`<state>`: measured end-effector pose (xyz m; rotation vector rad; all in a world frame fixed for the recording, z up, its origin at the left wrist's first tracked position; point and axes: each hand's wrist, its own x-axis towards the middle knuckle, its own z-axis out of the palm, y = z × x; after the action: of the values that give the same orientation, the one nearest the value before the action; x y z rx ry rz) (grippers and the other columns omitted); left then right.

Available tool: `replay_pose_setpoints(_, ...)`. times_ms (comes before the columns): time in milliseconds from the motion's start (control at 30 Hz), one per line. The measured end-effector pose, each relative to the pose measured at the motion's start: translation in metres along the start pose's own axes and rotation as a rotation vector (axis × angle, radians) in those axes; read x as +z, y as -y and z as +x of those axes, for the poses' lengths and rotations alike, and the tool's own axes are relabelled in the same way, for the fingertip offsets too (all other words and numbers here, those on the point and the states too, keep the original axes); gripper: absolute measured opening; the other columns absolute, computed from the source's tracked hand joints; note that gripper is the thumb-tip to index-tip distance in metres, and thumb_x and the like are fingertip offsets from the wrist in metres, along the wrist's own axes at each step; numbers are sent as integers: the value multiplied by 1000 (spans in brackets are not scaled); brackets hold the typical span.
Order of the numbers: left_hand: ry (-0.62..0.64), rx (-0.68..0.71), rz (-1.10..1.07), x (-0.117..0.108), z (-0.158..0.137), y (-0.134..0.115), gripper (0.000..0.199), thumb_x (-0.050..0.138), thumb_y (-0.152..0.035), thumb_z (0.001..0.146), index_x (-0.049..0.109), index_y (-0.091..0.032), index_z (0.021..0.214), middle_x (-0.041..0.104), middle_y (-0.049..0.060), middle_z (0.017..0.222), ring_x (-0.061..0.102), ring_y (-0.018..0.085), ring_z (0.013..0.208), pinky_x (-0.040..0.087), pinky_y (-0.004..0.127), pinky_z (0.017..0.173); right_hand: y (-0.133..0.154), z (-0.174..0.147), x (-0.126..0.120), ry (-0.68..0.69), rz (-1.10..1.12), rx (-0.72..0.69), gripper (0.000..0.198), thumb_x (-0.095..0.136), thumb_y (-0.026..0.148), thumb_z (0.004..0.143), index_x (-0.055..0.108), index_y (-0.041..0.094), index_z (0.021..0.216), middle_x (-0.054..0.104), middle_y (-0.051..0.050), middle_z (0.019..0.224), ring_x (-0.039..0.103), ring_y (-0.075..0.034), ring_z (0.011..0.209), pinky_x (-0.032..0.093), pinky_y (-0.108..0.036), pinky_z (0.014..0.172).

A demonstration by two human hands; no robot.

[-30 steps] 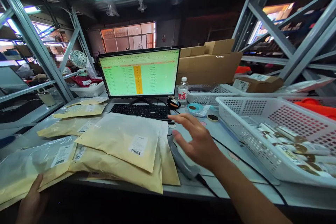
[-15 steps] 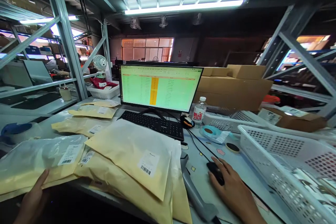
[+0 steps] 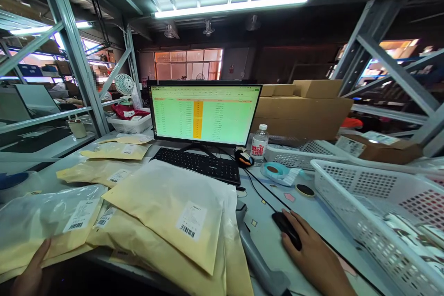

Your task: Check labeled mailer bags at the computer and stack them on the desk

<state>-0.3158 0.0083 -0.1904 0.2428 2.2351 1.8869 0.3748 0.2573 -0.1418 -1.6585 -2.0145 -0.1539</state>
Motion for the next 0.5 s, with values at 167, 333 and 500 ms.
replay_pose_setpoints(167,-112,-119,-48,10,-16,-14,33,82,-50,69,75,-26,90,74,10,97,61,45,130,58,60,102,3,-1,-3,10,-19,7,68,40,63,95,64,24,145,62,-10,150,70,-36,121,65,-50,91)
replay_pose_setpoints(333,-111,-190,-86,9,-25,-21,33,85,-41,68,74,-21,92,73,10,93,62,43,129,58,55,104,10,0,-5,12,-10,12,68,41,62,93,66,19,140,63,-13,147,70,-38,119,64,-54,91)
replay_pose_setpoints(500,-109,-337,-300,18,-33,-42,28,83,-36,78,72,-17,95,74,7,94,71,32,116,56,45,110,13,-1,-13,28,9,70,68,43,65,91,65,22,139,63,-15,146,71,-41,114,65,-53,80)
